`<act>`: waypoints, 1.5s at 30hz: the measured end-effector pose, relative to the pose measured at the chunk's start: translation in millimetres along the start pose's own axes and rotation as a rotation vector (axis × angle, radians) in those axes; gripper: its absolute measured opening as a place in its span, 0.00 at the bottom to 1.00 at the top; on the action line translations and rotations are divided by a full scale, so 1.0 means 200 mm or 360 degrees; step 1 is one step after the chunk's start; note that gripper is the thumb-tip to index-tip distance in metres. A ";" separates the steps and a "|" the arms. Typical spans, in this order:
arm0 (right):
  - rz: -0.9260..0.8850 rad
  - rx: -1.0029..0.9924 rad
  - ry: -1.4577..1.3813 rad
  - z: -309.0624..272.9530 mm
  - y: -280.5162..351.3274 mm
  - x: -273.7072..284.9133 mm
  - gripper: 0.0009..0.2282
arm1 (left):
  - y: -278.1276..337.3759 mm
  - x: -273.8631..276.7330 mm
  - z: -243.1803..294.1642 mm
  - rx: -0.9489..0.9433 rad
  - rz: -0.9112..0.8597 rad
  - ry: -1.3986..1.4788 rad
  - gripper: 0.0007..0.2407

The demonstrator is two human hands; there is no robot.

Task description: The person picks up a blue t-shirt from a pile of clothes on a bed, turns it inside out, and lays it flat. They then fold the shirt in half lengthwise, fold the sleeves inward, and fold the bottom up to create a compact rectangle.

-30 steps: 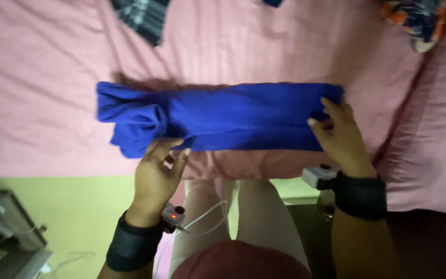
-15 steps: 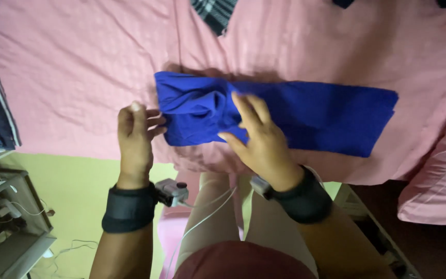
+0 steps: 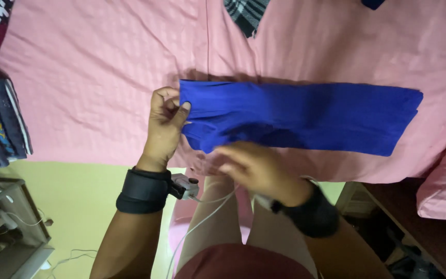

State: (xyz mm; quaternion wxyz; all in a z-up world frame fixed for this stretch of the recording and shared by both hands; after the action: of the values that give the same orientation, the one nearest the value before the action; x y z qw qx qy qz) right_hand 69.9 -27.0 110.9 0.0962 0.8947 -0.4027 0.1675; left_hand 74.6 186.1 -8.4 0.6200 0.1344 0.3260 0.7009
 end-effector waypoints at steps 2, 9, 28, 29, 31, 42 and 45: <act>0.0098 -0.0488 -0.0082 0.17 0.15 0.12 0.13 | 0.00 -0.01 -0.01 -0.0016 -0.0049 -0.0007 0.14; 0.1178 -0.0752 0.0728 0.68 0.84 0.70 0.04 | -0.04 -0.03 0.03 0.0113 -0.0302 -0.0119 0.09; 0.0680 -0.1095 0.0864 1.13 0.92 0.70 0.28 | -0.26 0.02 0.03 0.0068 -0.0264 -0.0435 0.27; 0.0687 -0.1060 0.0883 1.13 0.92 0.71 0.27 | -0.26 0.02 0.05 0.0053 -0.0240 -0.0432 0.26; 0.0695 -0.1024 0.0900 1.09 0.91 0.73 0.27 | -0.25 0.02 0.05 0.0036 -0.0216 -0.0430 0.25; 0.0739 -0.0395 0.0865 0.32 0.47 0.56 0.09 | 0.13 -0.10 0.45 -0.0852 0.0198 -0.1346 0.14; 0.0534 -0.0210 0.0879 0.19 0.23 0.37 0.11 | 0.23 -0.23 0.41 -0.1092 -0.0152 -0.1396 0.14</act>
State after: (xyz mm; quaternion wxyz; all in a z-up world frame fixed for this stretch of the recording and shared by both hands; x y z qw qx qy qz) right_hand 89.0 -120.0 106.0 0.2306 0.7284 -0.5133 0.3909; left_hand 96.2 164.9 91.9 0.7368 0.1890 -0.2038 0.6163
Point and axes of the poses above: each hand's wrist, its own y-axis away from the middle knuckle, its own x-axis out of the back of the hand, z = x × y, the point moved 7 cm from there along -y, towards the middle knuckle, and after that the axes turned 8 degrees about x, right-handed, at the moved point
